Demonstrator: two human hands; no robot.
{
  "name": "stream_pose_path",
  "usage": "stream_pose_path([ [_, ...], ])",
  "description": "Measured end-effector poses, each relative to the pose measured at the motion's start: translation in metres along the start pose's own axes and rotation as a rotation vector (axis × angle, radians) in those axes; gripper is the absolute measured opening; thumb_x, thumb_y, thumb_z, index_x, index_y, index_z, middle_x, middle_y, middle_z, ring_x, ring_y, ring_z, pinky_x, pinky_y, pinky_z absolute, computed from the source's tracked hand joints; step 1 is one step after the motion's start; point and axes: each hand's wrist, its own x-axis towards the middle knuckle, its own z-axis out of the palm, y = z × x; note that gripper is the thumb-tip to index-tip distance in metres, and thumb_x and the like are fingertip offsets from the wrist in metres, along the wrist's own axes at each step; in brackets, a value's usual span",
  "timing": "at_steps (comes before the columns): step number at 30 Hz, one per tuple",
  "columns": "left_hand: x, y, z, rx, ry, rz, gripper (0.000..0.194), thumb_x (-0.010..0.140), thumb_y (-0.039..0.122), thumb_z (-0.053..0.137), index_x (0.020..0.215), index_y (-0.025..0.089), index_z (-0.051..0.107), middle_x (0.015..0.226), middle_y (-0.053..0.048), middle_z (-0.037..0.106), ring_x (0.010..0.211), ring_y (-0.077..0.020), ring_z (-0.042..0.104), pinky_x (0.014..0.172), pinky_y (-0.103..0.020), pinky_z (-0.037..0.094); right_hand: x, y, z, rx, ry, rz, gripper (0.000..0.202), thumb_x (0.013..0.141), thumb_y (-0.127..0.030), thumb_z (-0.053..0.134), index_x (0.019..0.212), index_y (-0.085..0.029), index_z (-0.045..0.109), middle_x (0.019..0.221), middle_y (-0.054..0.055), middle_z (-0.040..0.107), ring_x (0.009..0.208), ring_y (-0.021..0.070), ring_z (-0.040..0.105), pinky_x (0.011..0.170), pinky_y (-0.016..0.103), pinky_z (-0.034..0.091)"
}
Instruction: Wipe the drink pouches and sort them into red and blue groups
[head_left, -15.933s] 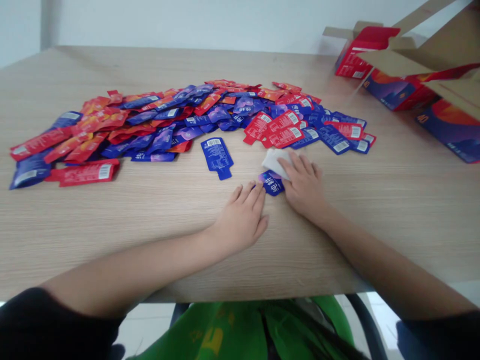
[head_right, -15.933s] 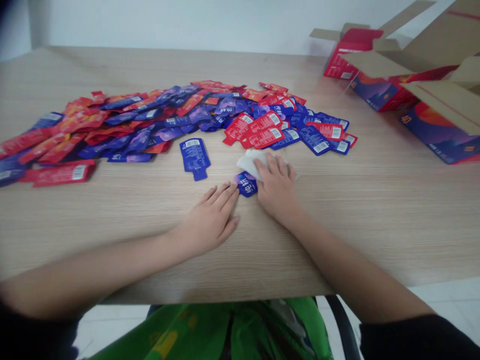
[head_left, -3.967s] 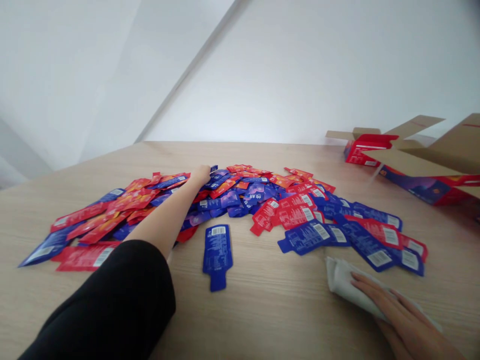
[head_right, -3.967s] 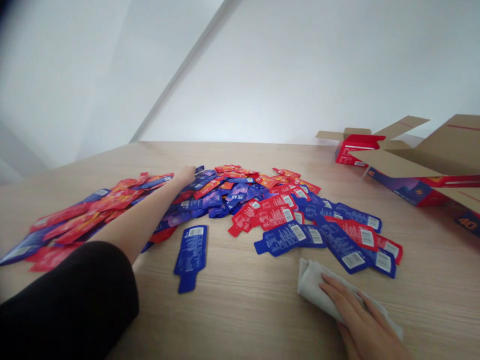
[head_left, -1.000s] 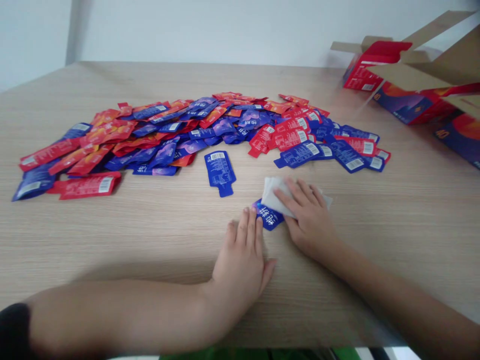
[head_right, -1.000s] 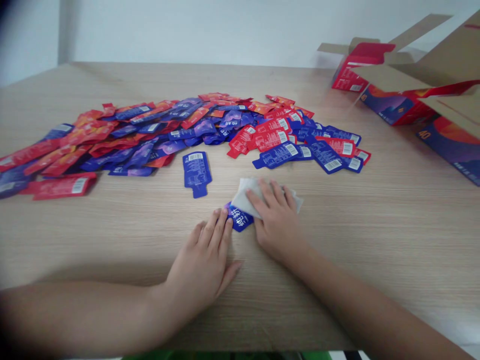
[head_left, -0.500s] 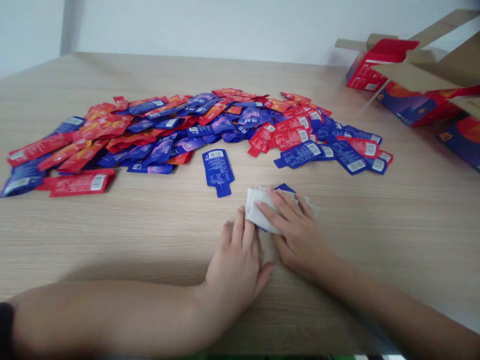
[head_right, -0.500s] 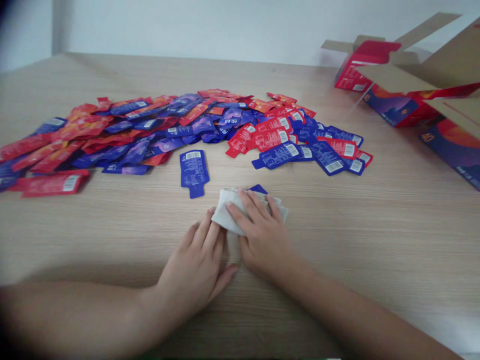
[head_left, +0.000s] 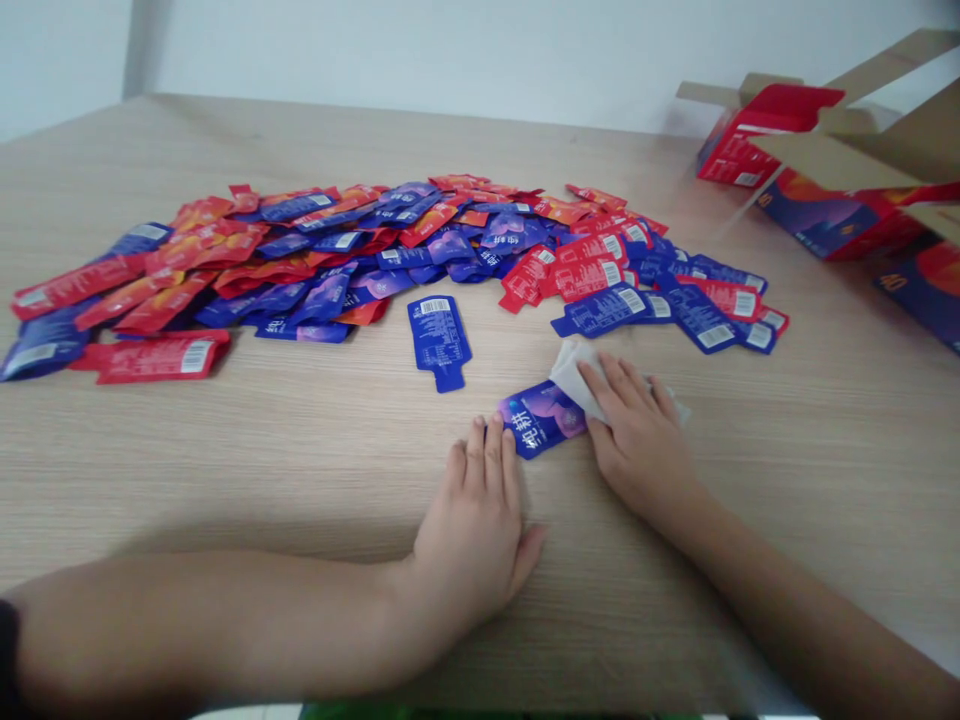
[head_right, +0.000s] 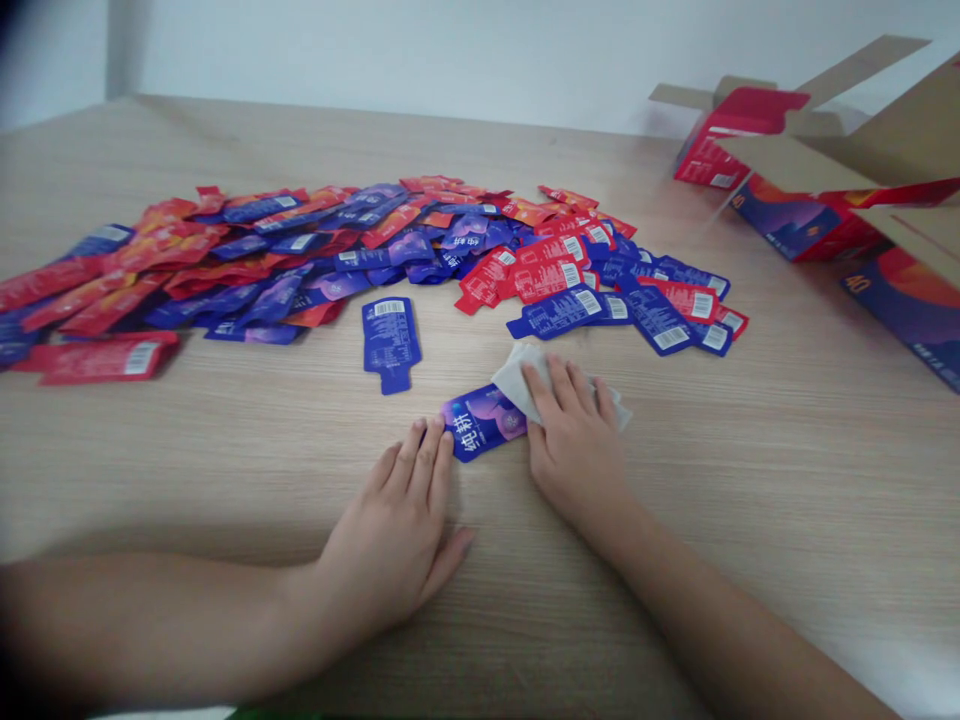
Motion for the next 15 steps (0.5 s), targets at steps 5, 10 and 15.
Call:
stream_pose_path([
  [5,0.0,-0.001,-0.001,-0.015,-0.019,0.028,0.073,0.092,0.05,0.044,0.134,-0.009,0.052,0.138,-0.035,0.048,0.131,-0.0473,0.046,0.104,-0.055,0.042,-0.003,-0.02,0.002,0.048,-0.062,-0.278,0.053,0.093,-0.021,0.043,0.146,-0.02,0.045,0.159,0.012,0.031,0.146,0.0295,0.027,0.118,0.057,0.019],
  [10,-0.001,-0.001,0.0,-0.011,-0.014,0.016,0.078,0.093,0.052,0.042,0.141,-0.01,0.044,0.146,-0.034,0.037,0.136,-0.048,0.038,0.104,-0.054,0.043,0.001,-0.003,-0.001,0.034,-0.041,-0.08,0.052,0.096,-0.023,0.038,0.148,-0.015,0.042,0.155,0.013,0.037,0.143,0.0298,0.033,0.115,0.057,0.026],
  [15,0.0,0.0,-0.001,-0.006,-0.027,-0.001,0.079,0.093,0.053,0.041,0.14,-0.01,0.044,0.145,-0.034,0.039,0.137,-0.0471,0.037,0.105,-0.053,0.041,-0.001,-0.007,0.001,0.018,-0.031,-0.129,0.054,0.092,-0.02,0.044,0.146,-0.02,0.045,0.157,0.013,0.035,0.143,0.0338,0.032,0.114,0.06,0.025],
])
